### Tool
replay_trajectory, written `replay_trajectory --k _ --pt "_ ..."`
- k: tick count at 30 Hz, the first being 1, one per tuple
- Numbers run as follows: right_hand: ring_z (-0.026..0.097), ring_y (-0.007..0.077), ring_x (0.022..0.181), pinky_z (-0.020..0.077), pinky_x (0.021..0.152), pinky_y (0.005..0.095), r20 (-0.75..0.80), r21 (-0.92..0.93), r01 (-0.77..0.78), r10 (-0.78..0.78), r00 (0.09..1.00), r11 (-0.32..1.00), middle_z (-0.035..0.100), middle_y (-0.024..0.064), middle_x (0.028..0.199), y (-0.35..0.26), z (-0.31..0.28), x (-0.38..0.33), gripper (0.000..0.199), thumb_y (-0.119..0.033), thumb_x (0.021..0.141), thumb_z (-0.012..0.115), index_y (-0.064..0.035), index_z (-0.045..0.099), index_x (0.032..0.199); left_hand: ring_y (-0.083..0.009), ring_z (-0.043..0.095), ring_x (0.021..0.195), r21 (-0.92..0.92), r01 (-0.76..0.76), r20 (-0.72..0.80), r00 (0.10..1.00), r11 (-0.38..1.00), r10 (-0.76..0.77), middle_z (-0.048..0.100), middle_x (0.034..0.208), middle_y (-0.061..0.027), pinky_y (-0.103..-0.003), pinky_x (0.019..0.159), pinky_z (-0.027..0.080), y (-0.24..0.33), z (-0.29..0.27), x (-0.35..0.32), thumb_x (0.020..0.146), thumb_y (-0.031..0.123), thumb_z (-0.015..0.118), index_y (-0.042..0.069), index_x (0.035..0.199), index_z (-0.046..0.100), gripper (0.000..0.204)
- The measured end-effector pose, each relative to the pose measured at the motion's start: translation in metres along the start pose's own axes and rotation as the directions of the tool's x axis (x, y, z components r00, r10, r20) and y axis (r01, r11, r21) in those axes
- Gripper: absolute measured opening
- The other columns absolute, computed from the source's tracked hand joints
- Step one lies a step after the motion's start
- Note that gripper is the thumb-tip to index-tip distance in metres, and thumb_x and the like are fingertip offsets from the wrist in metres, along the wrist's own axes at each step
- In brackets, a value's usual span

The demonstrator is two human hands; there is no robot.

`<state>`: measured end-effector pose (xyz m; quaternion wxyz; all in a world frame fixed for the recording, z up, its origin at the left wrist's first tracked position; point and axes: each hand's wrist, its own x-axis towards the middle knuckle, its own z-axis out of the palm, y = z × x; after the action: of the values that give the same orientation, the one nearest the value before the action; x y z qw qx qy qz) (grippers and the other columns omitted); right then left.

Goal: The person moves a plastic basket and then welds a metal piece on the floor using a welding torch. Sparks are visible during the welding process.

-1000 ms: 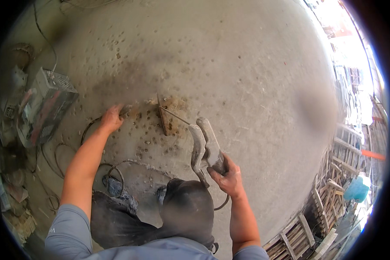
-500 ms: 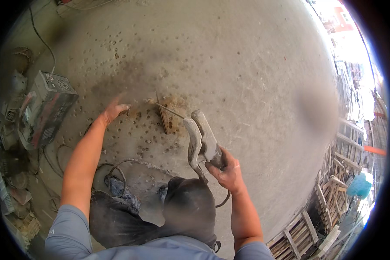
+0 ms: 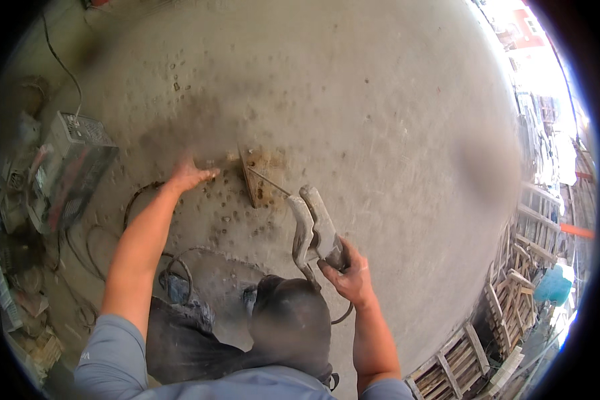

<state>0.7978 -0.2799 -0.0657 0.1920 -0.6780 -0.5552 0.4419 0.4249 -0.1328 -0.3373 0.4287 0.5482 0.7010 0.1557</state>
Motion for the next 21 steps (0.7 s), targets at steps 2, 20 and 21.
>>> replay_trajectory --k 2,20,21 --pt "0.062 0.0112 0.091 0.0514 0.083 0.0275 0.007 0.046 -0.011 0.01 1.0 0.999 0.067 0.0066 0.101 0.004 0.001 0.002 0.053 -0.003 0.078 0.074 0.0065 0.056 0.127 -0.0398 0.044 0.128 0.057 -0.089 -0.033 0.995 0.994 0.091 0.045 0.137 -0.022 -0.047 0.107 0.042 -0.001 -0.002 0.003 0.062 0.055 0.088 0.003 0.14 0.044 0.103" --pt "0.063 0.0124 0.093 0.0521 0.085 0.0282 0.026 -0.111 -0.059 0.062 0.998 0.992 0.068 0.0088 0.104 0.007 -0.007 0.0 0.056 -0.002 0.078 0.076 0.0082 0.054 0.129 -0.0309 0.03 0.144 -0.653 0.148 0.208 0.978 0.743 -0.012 0.03 0.157 -0.018 -0.042 0.117 0.028 -0.028 -0.019 0.005 0.082 0.056 0.073 0.008 0.152 0.03 0.094" --pt "0.064 0.0127 0.091 0.0528 0.083 0.0286 -0.001 -0.081 -0.015 0.014 1.0 0.997 0.069 0.0101 0.102 0.01 -0.007 0.0 0.057 -0.005 0.077 0.077 0.0083 0.054 0.128 -0.0302 0.041 0.138 -0.775 0.149 0.151 0.987 0.614 -0.049 0.04 0.152 -0.0163 -0.041 0.116 0.03 -0.038 -0.03 0.009 0.089 0.055 0.067 0.007 0.148 0.039 0.081"
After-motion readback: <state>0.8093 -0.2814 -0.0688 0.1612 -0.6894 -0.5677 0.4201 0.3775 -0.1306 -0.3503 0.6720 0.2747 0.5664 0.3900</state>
